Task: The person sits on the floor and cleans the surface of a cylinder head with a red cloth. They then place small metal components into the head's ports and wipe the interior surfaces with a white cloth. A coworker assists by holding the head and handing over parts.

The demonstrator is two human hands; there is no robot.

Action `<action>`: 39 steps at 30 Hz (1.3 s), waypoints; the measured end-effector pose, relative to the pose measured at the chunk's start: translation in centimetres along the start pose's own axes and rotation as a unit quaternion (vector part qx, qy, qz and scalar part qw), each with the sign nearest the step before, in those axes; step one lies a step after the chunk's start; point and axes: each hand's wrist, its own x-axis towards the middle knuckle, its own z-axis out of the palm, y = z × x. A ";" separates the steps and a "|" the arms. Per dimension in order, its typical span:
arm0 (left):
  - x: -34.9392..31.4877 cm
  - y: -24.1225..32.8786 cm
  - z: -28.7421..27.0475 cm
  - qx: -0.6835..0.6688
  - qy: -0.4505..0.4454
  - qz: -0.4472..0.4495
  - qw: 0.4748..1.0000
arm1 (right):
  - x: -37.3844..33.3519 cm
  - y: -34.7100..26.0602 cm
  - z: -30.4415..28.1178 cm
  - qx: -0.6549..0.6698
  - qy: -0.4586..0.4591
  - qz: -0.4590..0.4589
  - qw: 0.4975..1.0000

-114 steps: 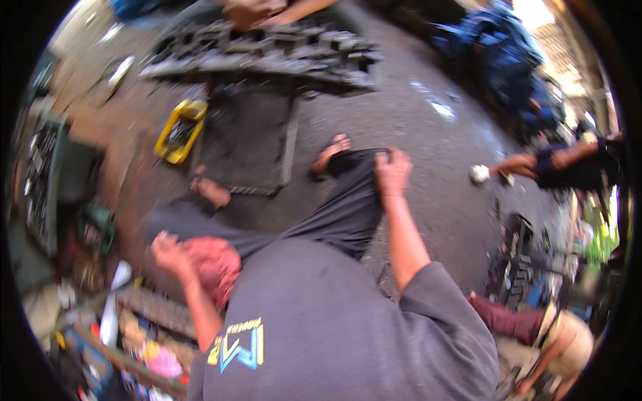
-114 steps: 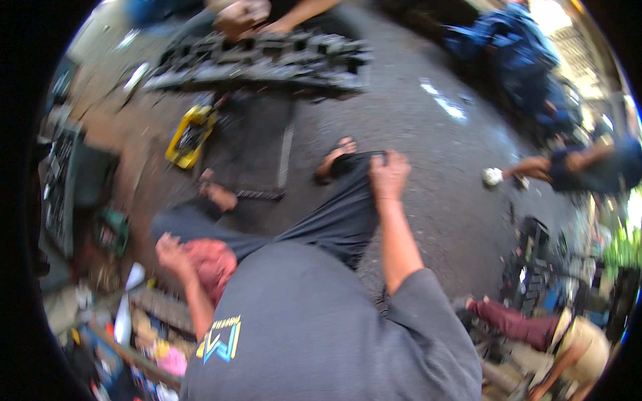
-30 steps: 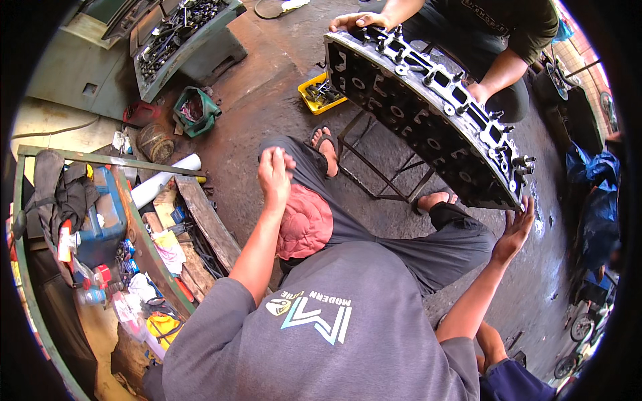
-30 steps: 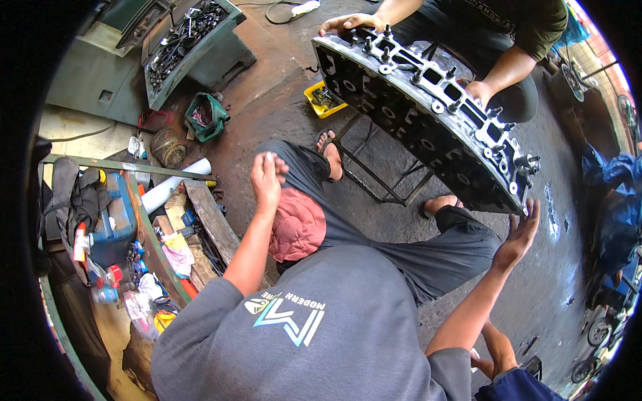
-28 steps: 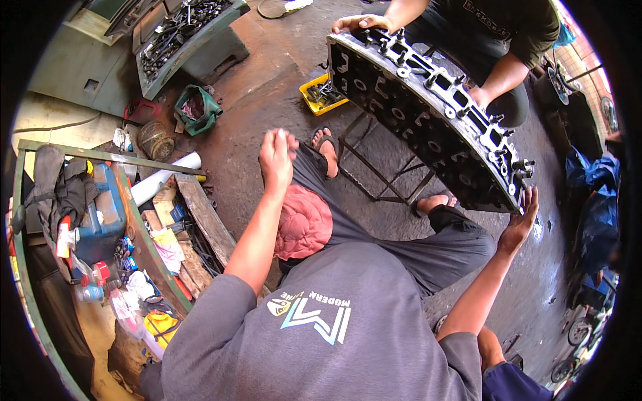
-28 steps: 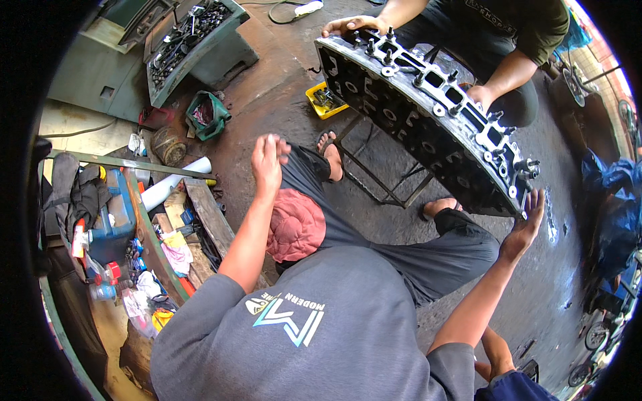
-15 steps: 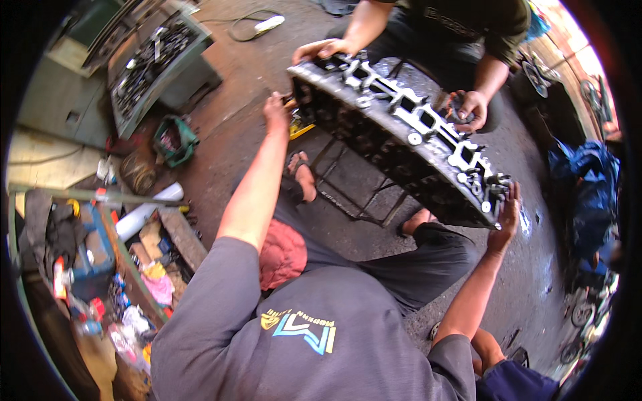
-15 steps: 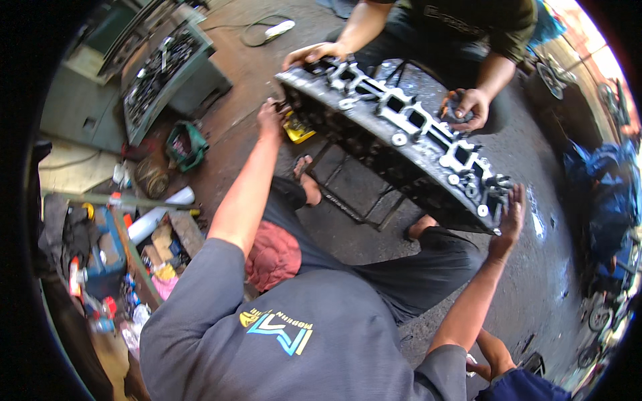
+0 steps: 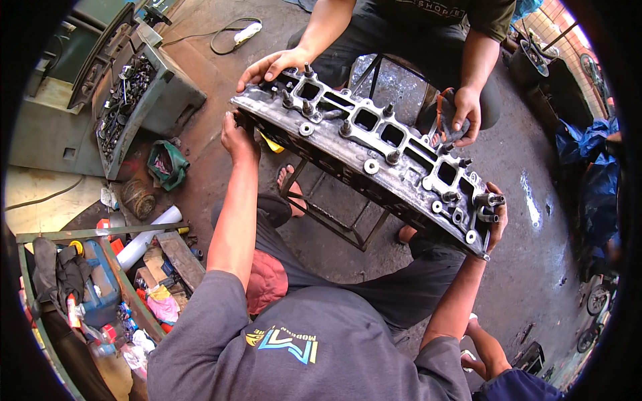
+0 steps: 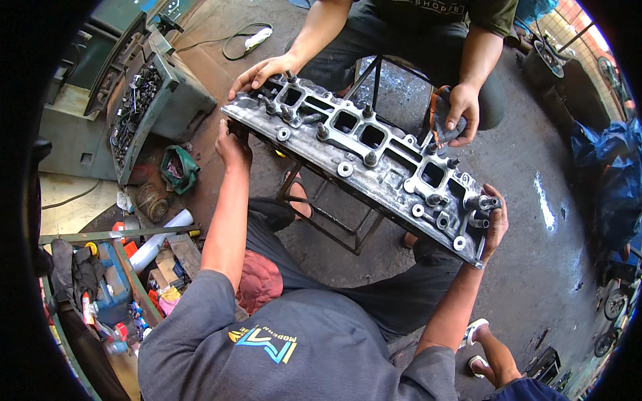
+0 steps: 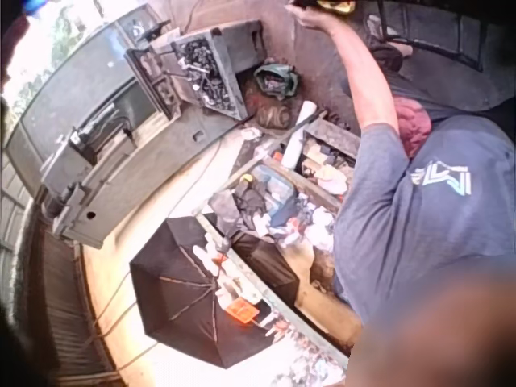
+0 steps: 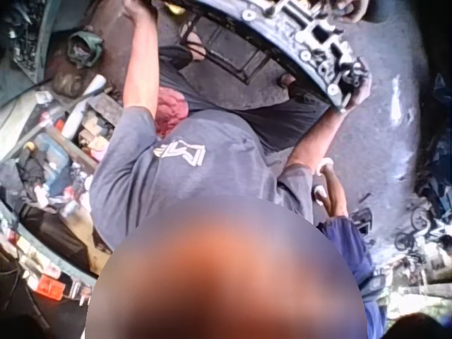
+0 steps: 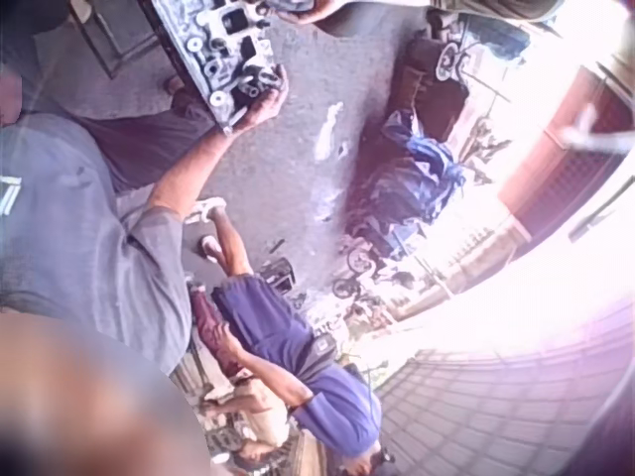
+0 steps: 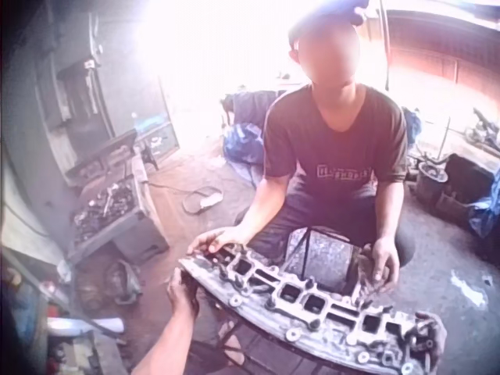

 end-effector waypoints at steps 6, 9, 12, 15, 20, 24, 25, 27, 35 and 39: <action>0.4 0.1 1.0 0.025 0.000 0.018 1.000 | 1.4 1.5 -2.7 0.061 -0.055 0.013 0.996; 1.0 0.0 2.3 0.096 -0.030 0.069 0.993 | 3.4 1.7 -2.9 0.294 -0.102 0.144 0.939; 1.9 -0.2 3.7 0.139 -0.034 0.093 0.985 | 5.2 1.4 -1.7 0.333 -0.047 0.162 0.928; 2.4 -0.7 5.0 0.162 -0.032 0.089 0.982 | 6.5 1.0 -0.1 0.337 -0.101 0.153 0.923; 3.5 -1.7 7.8 0.205 0.006 0.086 0.975 | 7.5 1.9 1.1 0.267 -0.043 0.151 0.951; 4.1 -1.8 9.7 0.234 0.010 0.074 0.969 | 7.6 3.3 0.2 0.257 -0.019 0.155 0.954; 4.1 -1.8 10.0 0.253 0.009 0.077 0.964 | 7.3 3.6 -0.2 0.254 -0.014 0.156 0.954; 4.3 -1.7 10.7 0.272 0.001 0.076 0.959 | 7.1 4.1 -1.0 0.245 0.001 0.159 0.956; 4.2 -0.9 9.7 0.267 0.011 0.065 0.961 | 5.2 2.9 -1.2 0.252 0.028 0.165 0.953; 3.7 0.9 6.2 0.263 0.026 0.089 0.960 | 1.9 1.3 1.5 0.248 0.067 0.155 0.954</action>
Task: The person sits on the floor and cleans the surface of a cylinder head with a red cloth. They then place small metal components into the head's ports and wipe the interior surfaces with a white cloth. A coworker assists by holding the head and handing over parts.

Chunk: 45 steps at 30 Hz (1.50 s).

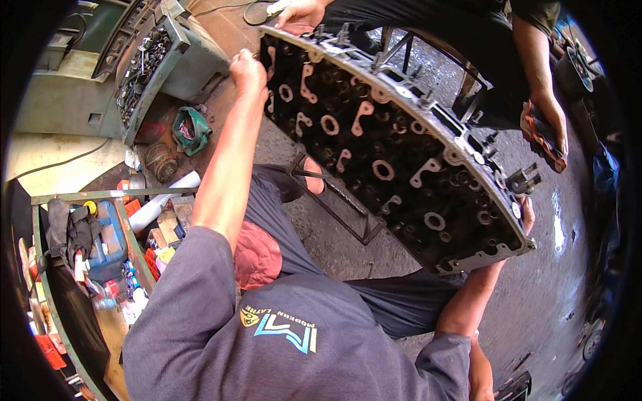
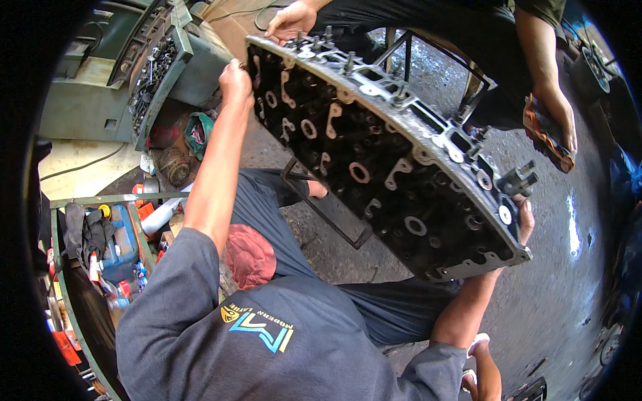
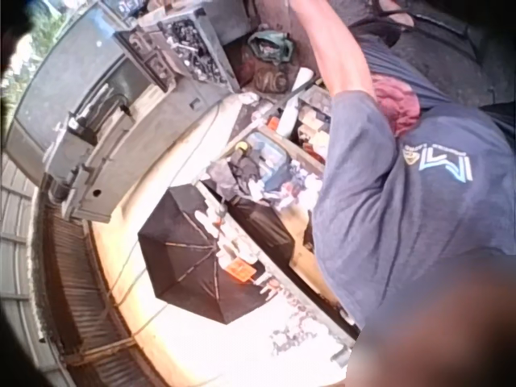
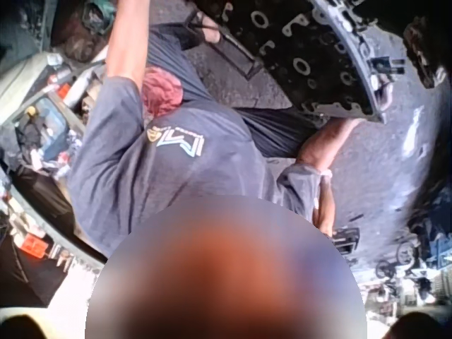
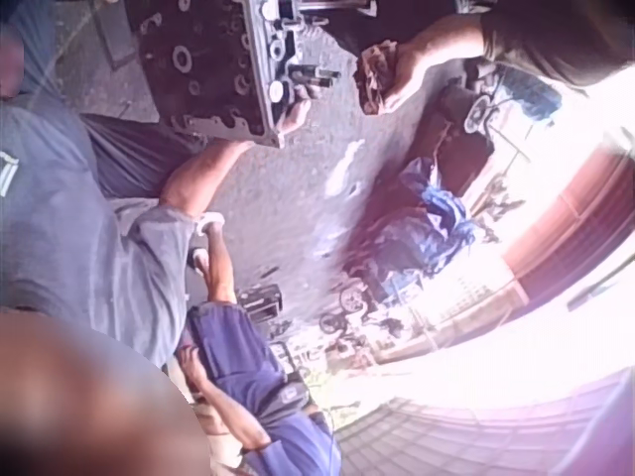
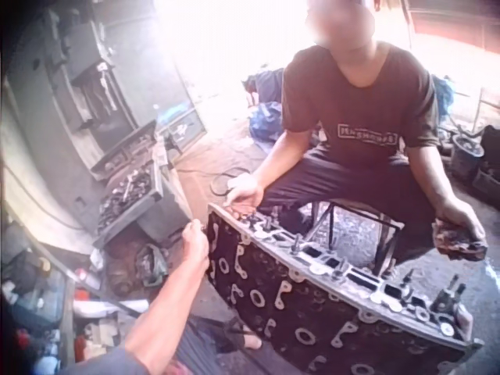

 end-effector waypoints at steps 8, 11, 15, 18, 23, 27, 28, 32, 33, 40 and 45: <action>-0.7 0.6 -3.2 0.133 0.036 0.030 0.990 | -2.6 1.5 0.3 -0.009 0.066 0.112 0.991; -0.1 0.8 -1.1 0.173 0.031 0.009 0.984 | -0.4 2.8 -1.8 -0.025 0.094 0.136 0.986; 0.7 0.7 2.0 0.259 0.034 -0.027 0.965 | 1.4 4.6 -4.1 -0.090 0.096 0.061 0.989; 0.9 0.6 3.3 0.366 0.019 -0.002 0.930 | 1.8 5.0 -4.9 -0.085 0.086 0.077 0.990; 0.6 0.8 4.2 0.514 -0.028 0.039 0.856 | 2.1 4.9 -4.7 -0.075 0.062 0.109 0.989; 0.6 0.7 4.6 0.461 -0.013 -0.014 0.887 | 2.2 4.8 -4.2 -0.072 0.044 0.126 0.988; 0.8 0.7 4.8 0.495 -0.030 0.001 0.868 | 2.2 4.9 -4.2 -0.073 0.039 0.130 0.988; 1.7 0.3 5.3 0.494 -0.039 -0.053 0.867 | 2.4 4.9 -3.9 -0.073 0.027 0.143 0.987; 1.8 0.3 5.4 0.474 -0.022 -0.054 0.879 | 2.5 5.0 -3.9 -0.072 0.023 0.143 0.987; 0.1 0.5 6.5 0.458 -0.007 -0.027 0.889 | 3.2 5.7 -3.3 -0.072 0.009 0.156 0.985; -0.3 0.5 7.5 0.440 -0.006 -0.055 0.896 | 3.6 6.0 -3.1 -0.071 0.006 0.163 0.984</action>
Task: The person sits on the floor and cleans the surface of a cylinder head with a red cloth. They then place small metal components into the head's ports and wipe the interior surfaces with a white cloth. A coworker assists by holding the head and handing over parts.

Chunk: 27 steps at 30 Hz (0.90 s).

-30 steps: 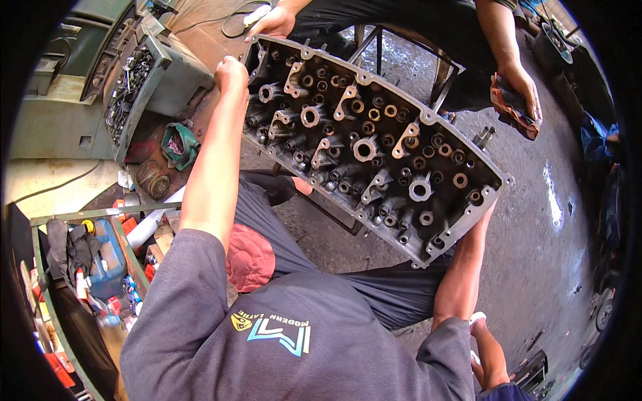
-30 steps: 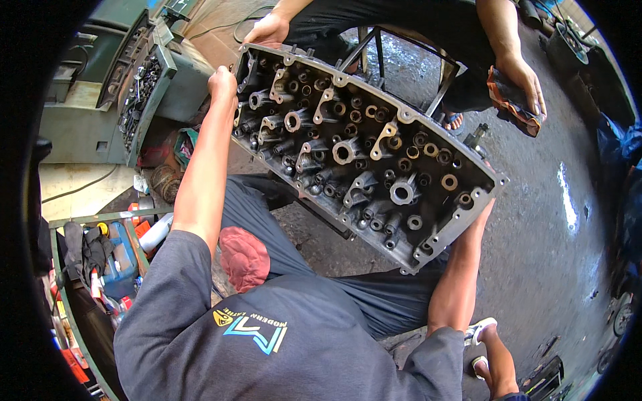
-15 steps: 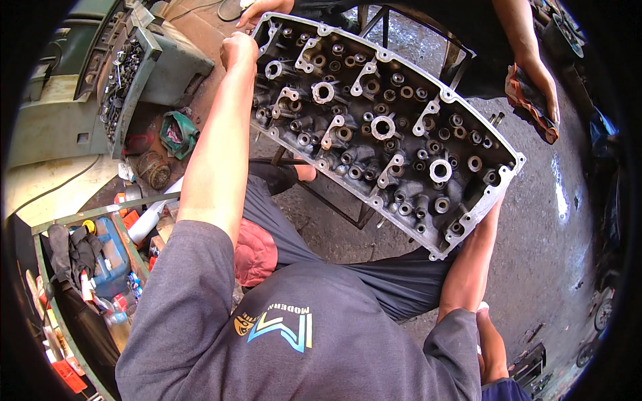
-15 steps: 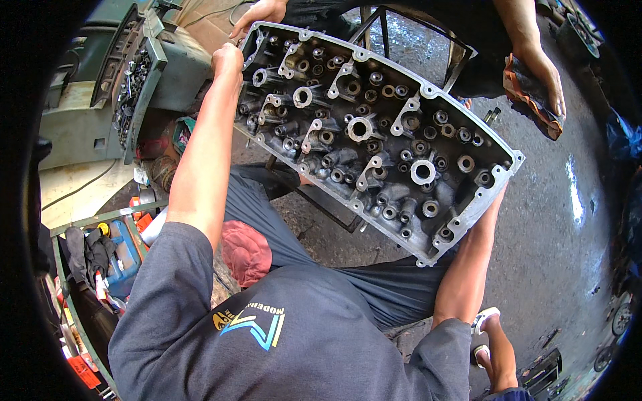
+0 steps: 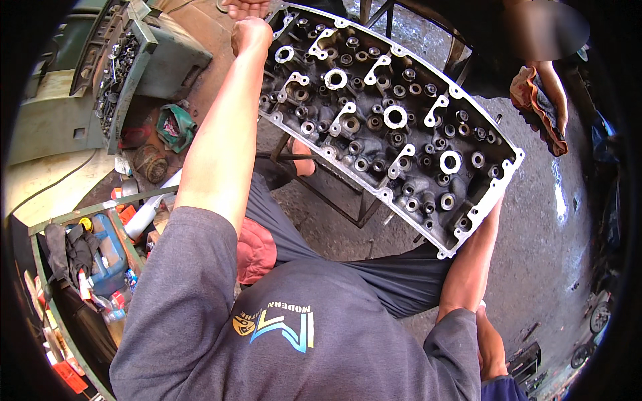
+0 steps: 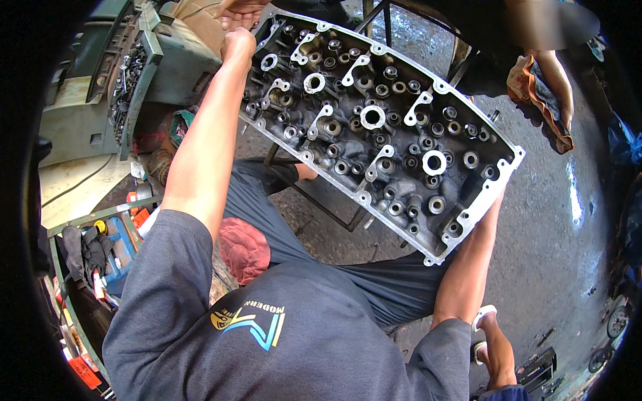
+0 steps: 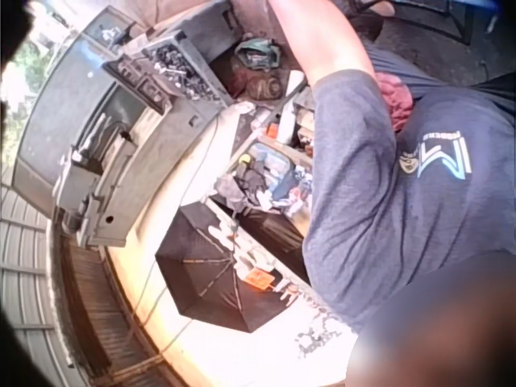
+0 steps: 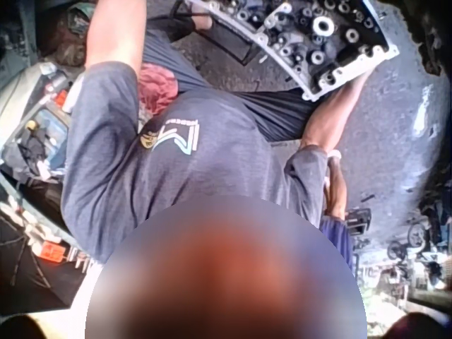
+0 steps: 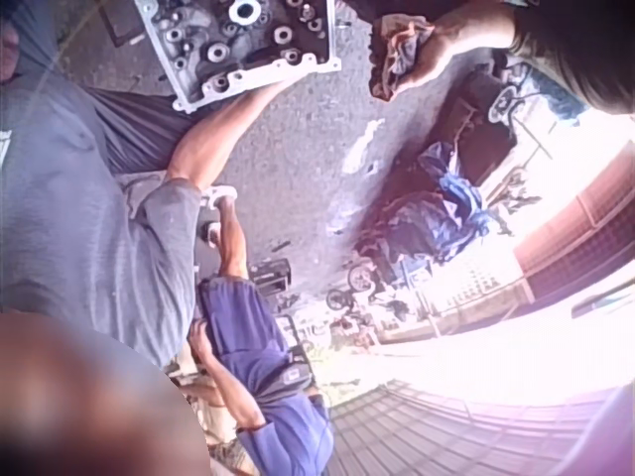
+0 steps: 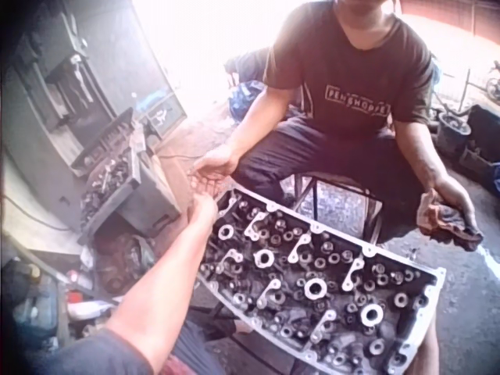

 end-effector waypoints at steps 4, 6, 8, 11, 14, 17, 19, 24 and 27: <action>0.1 0.0 0.8 0.033 0.037 0.010 0.999 | 0.0 0.1 0.1 -0.004 -0.002 -0.001 1.000; 0.3 0.0 1.0 0.037 0.035 0.015 0.999 | -0.2 -0.1 0.1 -0.005 -0.001 -0.003 1.000; 0.5 -0.1 1.2 0.089 0.038 0.044 0.994 | -0.3 -0.3 0.1 -0.005 0.005 -0.001 1.000; 1.4 -0.7 1.0 0.193 0.015 0.143 0.971 | -0.2 -0.3 -0.1 -0.005 0.008 -0.004 1.000; 2.3 -1.1 0.4 0.271 -0.003 0.194 0.943 | 0.7 0.3 -0.4 0.003 0.009 -0.005 1.000; 1.5 -1.8 -0.6 0.222 0.034 0.225 0.948 | 1.5 0.5 -1.8 0.006 0.018 -0.008 1.000; 0.0 -2.5 -2.3 0.098 0.092 0.225 0.965 | 1.1 -0.6 -3.8 -0.028 0.061 -0.022 0.997; -8.1 -9.4 -11.5 -0.122 0.125 0.375 0.911 | -5.3 -8.2 -12.8 -0.416 0.232 0.054 0.878; -12.3 -16.3 -17.1 -0.195 0.068 0.354 0.912 | -10.3 -7.4 -17.7 -0.371 0.261 0.056 0.890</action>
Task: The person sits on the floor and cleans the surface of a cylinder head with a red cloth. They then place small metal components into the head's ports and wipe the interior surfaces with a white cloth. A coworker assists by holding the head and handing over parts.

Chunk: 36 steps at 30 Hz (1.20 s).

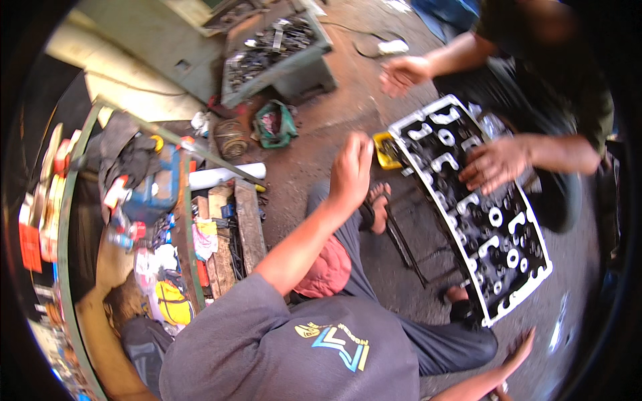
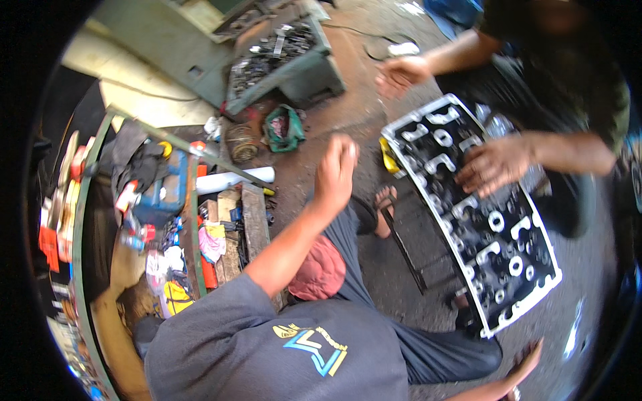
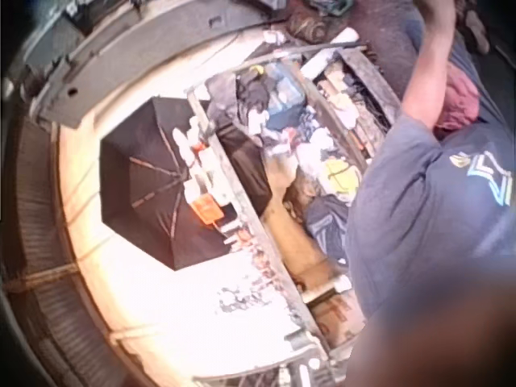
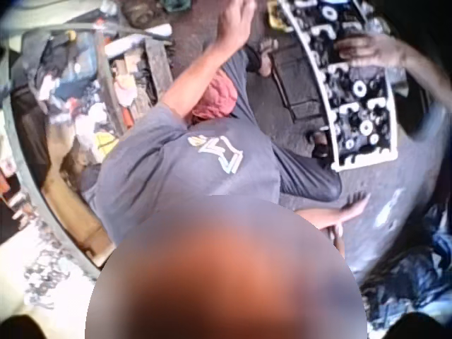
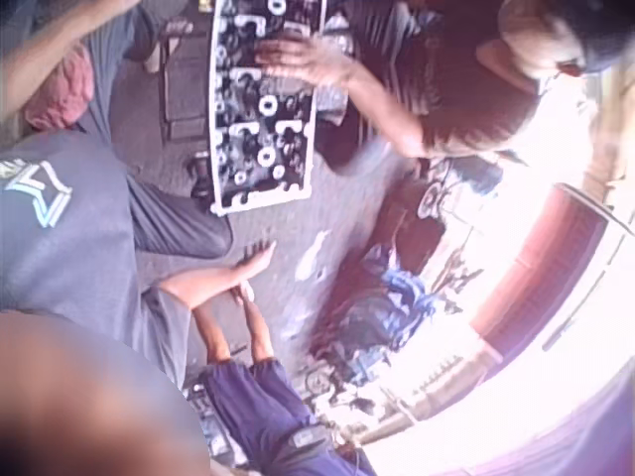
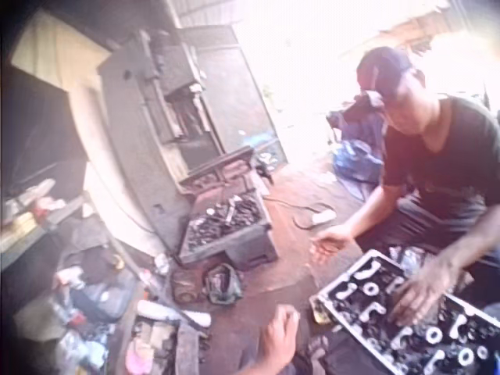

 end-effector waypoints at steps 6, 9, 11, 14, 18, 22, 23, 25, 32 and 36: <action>-13.5 -4.5 -10.3 0.068 -0.112 -0.110 0.985 | -5.7 8.5 3.4 -0.058 0.059 -0.024 0.996; -17.3 -6.4 -11.2 0.087 -0.107 -0.087 0.987 | -7.7 8.5 5.3 -0.102 0.037 -0.049 0.993; -18.2 -7.3 -10.6 0.082 -0.070 -0.063 0.992 | -8.8 7.7 6.6 -0.128 0.021 -0.067 0.989; -18.5 -8.1 -9.8 0.073 -0.060 -0.067 0.993 | -10.0 6.4 9.6 -0.172 -0.023 -0.106 0.979; -18.4 -8.3 -9.7 0.080 -0.038 -0.042 0.995 | -11.8 5.6 15.1 -0.241 -0.089 -0.132 0.957; -19.3 -7.6 -10.6 0.153 -0.099 0.006 0.983 | -13.1 5.1 18.7 -0.275 -0.128 -0.142 0.942; -19.9 -7.4 -11.0 0.152 -0.097 0.016 0.983 | -13.3 5.0 19.1 -0.282 -0.133 -0.146 0.939; -21.2 -6.7 -11.7 0.153 -0.099 0.022 0.983 | -13.2 4.9 19.2 -0.292 -0.139 -0.153 0.934; -21.9 -5.7 -13.0 0.222 -0.164 0.046 0.960 | -9.3 4.7 14.0 -0.309 -0.119 -0.161 0.930; -20.9 -6.2 -13.7 0.162 -0.107 -0.117 0.974 | -4.6 3.7 7.0 -0.319 -0.073 -0.197 0.924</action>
